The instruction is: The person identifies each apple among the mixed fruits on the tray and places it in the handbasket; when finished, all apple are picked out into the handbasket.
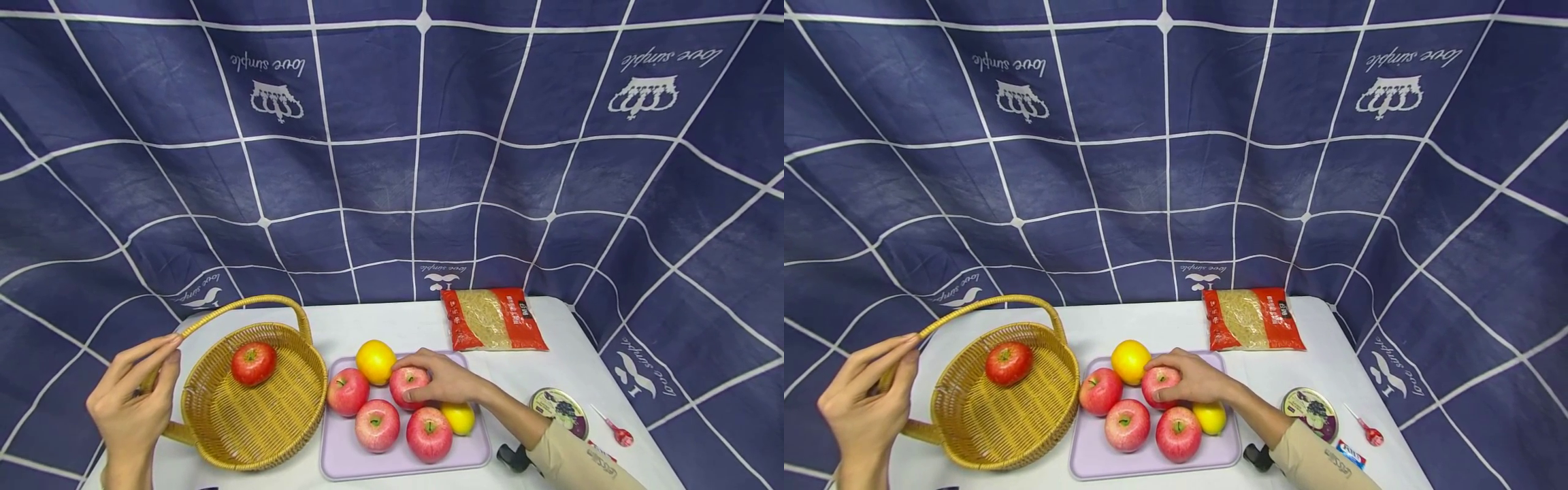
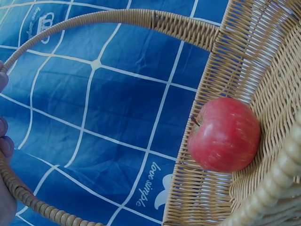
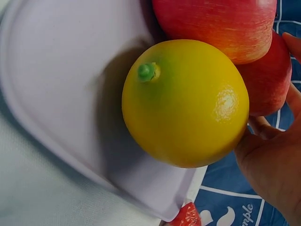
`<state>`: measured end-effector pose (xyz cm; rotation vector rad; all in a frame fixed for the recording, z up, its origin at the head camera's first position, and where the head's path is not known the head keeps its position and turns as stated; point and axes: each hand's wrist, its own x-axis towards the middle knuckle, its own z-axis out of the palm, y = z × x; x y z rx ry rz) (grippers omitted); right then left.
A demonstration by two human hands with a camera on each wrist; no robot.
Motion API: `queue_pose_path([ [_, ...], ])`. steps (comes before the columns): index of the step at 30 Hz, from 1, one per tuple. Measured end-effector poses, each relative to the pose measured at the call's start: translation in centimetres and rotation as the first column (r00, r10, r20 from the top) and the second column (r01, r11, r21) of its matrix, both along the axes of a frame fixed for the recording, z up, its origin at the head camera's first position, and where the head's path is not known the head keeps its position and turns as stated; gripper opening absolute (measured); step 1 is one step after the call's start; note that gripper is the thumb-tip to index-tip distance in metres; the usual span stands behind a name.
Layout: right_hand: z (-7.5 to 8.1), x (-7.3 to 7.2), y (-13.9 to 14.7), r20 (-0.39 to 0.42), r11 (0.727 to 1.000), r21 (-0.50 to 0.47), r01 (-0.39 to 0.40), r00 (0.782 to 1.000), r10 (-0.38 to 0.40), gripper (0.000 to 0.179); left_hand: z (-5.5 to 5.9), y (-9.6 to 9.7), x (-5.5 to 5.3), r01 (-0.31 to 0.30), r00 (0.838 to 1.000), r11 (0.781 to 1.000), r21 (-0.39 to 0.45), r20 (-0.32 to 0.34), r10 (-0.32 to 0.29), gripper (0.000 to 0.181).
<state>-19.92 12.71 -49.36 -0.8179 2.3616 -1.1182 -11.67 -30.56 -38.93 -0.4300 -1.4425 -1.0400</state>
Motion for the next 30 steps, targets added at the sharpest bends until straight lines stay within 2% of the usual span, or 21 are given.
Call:
queue_pose_path([
  [15,0.2,0.1,-0.1,0.001,1.000,-0.004,0.014,1.000,-0.014,0.050,-0.4,-0.4,-0.2,-0.002,1.000,1.000,-0.005,0.004,0.002,0.006],
  [30,1.0,0.0,-0.4,-0.073,1.000,-0.022,0.001,0.997,-0.003,0.051,-0.2,-0.2,-0.1,0.005,1.000,1.000,0.000,0.009,-0.005,0.006],
])
